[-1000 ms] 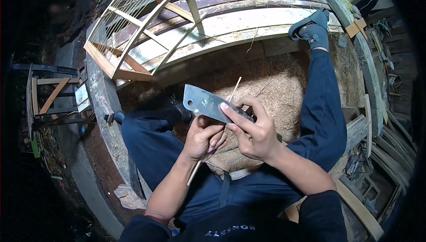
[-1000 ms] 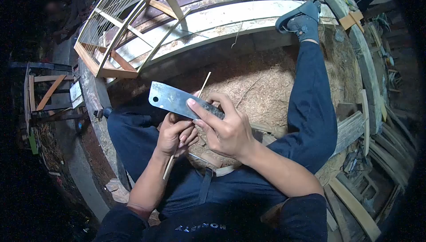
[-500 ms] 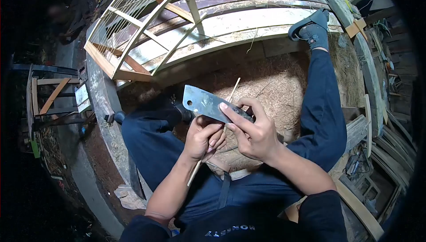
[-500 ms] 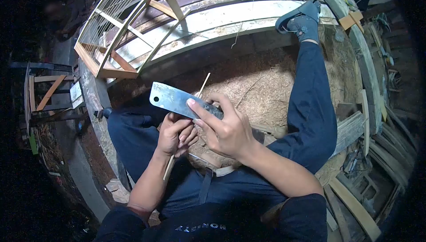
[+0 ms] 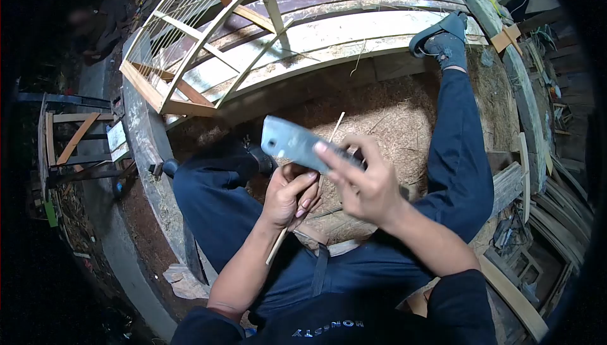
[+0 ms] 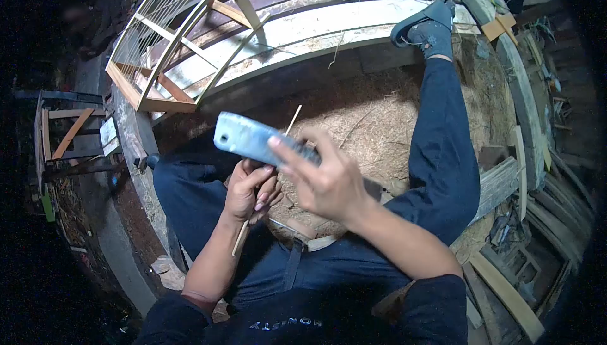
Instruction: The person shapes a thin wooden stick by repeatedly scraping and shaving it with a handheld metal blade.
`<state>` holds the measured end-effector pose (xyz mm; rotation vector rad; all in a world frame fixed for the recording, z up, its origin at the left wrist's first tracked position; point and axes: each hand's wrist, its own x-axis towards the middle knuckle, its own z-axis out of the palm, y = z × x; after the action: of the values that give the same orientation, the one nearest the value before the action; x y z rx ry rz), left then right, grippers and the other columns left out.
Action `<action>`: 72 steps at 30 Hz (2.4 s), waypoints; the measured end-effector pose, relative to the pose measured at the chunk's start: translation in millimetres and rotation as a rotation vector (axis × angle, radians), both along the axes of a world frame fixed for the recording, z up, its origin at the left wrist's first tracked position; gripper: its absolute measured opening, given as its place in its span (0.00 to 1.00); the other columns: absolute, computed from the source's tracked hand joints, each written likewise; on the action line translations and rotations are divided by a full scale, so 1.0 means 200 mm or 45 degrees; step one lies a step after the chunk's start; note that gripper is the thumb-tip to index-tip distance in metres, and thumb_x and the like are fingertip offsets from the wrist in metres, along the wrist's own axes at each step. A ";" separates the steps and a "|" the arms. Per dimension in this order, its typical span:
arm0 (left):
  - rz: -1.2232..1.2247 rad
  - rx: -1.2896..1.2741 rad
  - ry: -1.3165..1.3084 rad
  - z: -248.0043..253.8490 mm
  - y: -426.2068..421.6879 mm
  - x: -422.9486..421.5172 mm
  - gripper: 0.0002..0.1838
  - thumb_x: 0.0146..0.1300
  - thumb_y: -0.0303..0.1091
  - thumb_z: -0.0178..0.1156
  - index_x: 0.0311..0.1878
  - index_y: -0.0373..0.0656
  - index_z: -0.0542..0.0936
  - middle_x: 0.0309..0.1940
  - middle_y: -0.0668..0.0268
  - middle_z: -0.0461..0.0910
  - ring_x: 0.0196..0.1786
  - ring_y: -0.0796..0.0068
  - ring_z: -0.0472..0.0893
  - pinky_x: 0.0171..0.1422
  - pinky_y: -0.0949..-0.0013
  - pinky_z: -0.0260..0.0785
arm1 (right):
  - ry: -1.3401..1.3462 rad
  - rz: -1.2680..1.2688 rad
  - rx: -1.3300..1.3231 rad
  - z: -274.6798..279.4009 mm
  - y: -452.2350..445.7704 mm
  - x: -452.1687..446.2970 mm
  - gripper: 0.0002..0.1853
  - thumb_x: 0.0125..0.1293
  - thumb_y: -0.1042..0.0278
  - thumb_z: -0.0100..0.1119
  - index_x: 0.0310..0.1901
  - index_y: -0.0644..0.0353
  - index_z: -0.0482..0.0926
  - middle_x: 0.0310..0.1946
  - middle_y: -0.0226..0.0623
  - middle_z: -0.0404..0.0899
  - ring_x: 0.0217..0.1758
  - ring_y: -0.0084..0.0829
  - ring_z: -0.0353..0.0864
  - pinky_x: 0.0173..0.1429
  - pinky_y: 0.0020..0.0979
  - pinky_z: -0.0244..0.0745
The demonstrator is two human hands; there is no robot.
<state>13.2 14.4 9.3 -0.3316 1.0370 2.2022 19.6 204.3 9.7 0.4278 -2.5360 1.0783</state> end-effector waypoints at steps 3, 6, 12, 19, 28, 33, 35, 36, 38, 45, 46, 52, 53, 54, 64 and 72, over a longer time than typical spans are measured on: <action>-0.026 0.024 -0.024 0.01 0.00 -0.02 0.17 0.75 0.28 0.54 0.63 0.30 0.74 0.12 0.72 0.66 0.11 0.85 0.59 0.18 0.77 0.53 | -0.033 0.060 -0.088 0.00 0.00 -0.02 0.26 0.64 0.70 0.67 0.64 0.45 0.82 0.45 0.47 0.78 0.25 0.34 0.83 0.23 0.33 0.80; 0.031 -0.003 -0.025 -0.03 0.00 0.00 0.17 0.75 0.27 0.55 0.63 0.31 0.75 0.13 0.72 0.66 0.11 0.84 0.59 0.19 0.77 0.54 | -0.022 0.028 -0.003 -0.01 0.01 -0.02 0.26 0.63 0.70 0.67 0.65 0.45 0.81 0.46 0.47 0.79 0.25 0.34 0.83 0.23 0.32 0.80; 0.062 0.059 -0.101 0.00 0.02 -0.02 0.07 0.71 0.21 0.54 0.49 0.33 0.76 0.13 0.71 0.67 0.13 0.84 0.64 0.17 0.76 0.54 | -0.077 -0.004 -0.014 -0.01 0.01 -0.03 0.26 0.63 0.71 0.66 0.64 0.45 0.82 0.45 0.47 0.79 0.26 0.33 0.83 0.23 0.31 0.79; 0.028 -0.030 -0.052 -0.01 0.02 -0.02 0.07 0.72 0.27 0.58 0.50 0.37 0.79 0.14 0.74 0.67 0.12 0.85 0.60 0.20 0.77 0.52 | -0.107 -0.037 -0.021 -0.02 0.01 -0.03 0.25 0.65 0.70 0.65 0.65 0.45 0.81 0.45 0.46 0.79 0.25 0.30 0.82 0.21 0.28 0.79; 0.108 0.047 -0.063 -0.02 0.02 -0.01 0.07 0.69 0.20 0.57 0.48 0.30 0.78 0.17 0.69 0.70 0.14 0.84 0.65 0.17 0.78 0.55 | -0.067 -0.007 -0.045 -0.02 0.01 -0.03 0.25 0.65 0.69 0.66 0.64 0.45 0.82 0.44 0.46 0.79 0.23 0.31 0.81 0.22 0.31 0.79; 0.013 0.059 -0.068 0.00 0.00 -0.03 0.10 0.71 0.24 0.59 0.53 0.31 0.78 0.15 0.71 0.69 0.13 0.85 0.63 0.18 0.79 0.53 | -0.107 -0.021 -0.057 -0.01 0.00 -0.02 0.25 0.64 0.69 0.67 0.64 0.44 0.82 0.44 0.45 0.79 0.28 0.33 0.83 0.25 0.32 0.80; 0.049 0.049 -0.091 -0.01 0.01 -0.01 0.08 0.71 0.24 0.59 0.50 0.32 0.79 0.15 0.71 0.69 0.12 0.85 0.63 0.18 0.78 0.53 | -0.133 -0.078 -0.054 -0.01 0.01 -0.04 0.26 0.63 0.69 0.68 0.64 0.44 0.82 0.45 0.44 0.79 0.30 0.33 0.84 0.27 0.32 0.81; 0.036 -0.003 -0.074 -0.02 0.00 -0.01 0.10 0.72 0.24 0.59 0.54 0.32 0.79 0.15 0.72 0.68 0.12 0.86 0.62 0.19 0.78 0.54 | -0.082 -0.003 -0.058 0.01 0.00 -0.02 0.25 0.63 0.70 0.67 0.64 0.45 0.82 0.45 0.44 0.79 0.30 0.34 0.83 0.27 0.33 0.81; 0.130 -0.105 -0.057 -0.01 0.01 0.01 0.12 0.72 0.25 0.59 0.57 0.33 0.80 0.14 0.73 0.68 0.12 0.86 0.61 0.19 0.78 0.54 | -0.029 0.120 -0.116 0.02 -0.04 0.03 0.24 0.64 0.71 0.67 0.63 0.46 0.83 0.45 0.43 0.78 0.28 0.35 0.83 0.27 0.34 0.80; 0.056 -0.140 -0.087 -0.03 0.01 0.00 0.22 0.72 0.27 0.58 0.68 0.34 0.72 0.13 0.75 0.66 0.10 0.86 0.59 0.18 0.77 0.51 | -0.108 0.095 -0.095 0.04 -0.03 0.02 0.24 0.64 0.70 0.67 0.63 0.47 0.83 0.44 0.45 0.77 0.27 0.36 0.83 0.28 0.37 0.81; 0.116 -0.211 -0.093 0.00 0.01 0.01 0.24 0.72 0.27 0.58 0.70 0.33 0.71 0.13 0.76 0.66 0.10 0.87 0.59 0.18 0.78 0.51 | -0.031 0.116 -0.129 0.02 -0.04 0.03 0.23 0.64 0.70 0.67 0.63 0.47 0.83 0.44 0.44 0.77 0.27 0.36 0.82 0.27 0.36 0.80; 0.106 -0.033 -0.122 0.01 0.02 0.00 0.13 0.70 0.21 0.56 0.56 0.33 0.75 0.15 0.72 0.69 0.12 0.86 0.62 0.18 0.77 0.54 | -0.087 0.028 -0.071 0.02 -0.03 0.01 0.24 0.64 0.68 0.68 0.63 0.46 0.83 0.46 0.44 0.77 0.27 0.37 0.83 0.27 0.36 0.79; 0.149 -0.176 -0.120 0.01 0.02 0.02 0.17 0.71 0.23 0.56 0.61 0.34 0.74 0.14 0.74 0.68 0.11 0.86 0.60 0.18 0.77 0.53 | -0.034 0.143 -0.131 0.02 -0.05 0.04 0.23 0.64 0.69 0.67 0.62 0.46 0.83 0.46 0.45 0.77 0.26 0.37 0.83 0.25 0.35 0.78; 0.080 -0.148 -0.093 -0.01 0.00 0.00 0.15 0.71 0.25 0.57 0.59 0.34 0.76 0.14 0.73 0.68 0.11 0.86 0.60 0.18 0.77 0.53 | -0.141 0.134 -0.149 0.03 -0.05 0.05 0.23 0.65 0.68 0.67 0.63 0.46 0.83 0.46 0.45 0.77 0.27 0.36 0.83 0.24 0.35 0.78; 0.034 -0.060 -0.074 0.00 0.01 -0.01 0.11 0.68 0.26 0.64 0.51 0.33 0.80 0.17 0.74 0.73 0.12 0.88 0.63 0.18 0.80 0.57 | -0.089 -0.007 -0.060 -0.03 0.00 -0.04 0.25 0.64 0.68 0.67 0.65 0.45 0.81 0.46 0.46 0.77 0.25 0.34 0.82 0.25 0.35 0.80; 0.085 -0.179 -0.055 0.01 0.04 -0.02 0.14 0.67 0.28 0.65 0.53 0.30 0.79 0.15 0.73 0.70 0.11 0.88 0.62 0.17 0.79 0.54 | -0.098 0.017 -0.054 -0.01 0.01 -0.04 0.25 0.63 0.71 0.66 0.64 0.46 0.82 0.45 0.45 0.77 0.28 0.36 0.84 0.27 0.34 0.82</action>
<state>10.1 23.0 10.7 -0.4806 1.1758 2.1755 11.0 205.7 8.0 0.3999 -2.5746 1.1726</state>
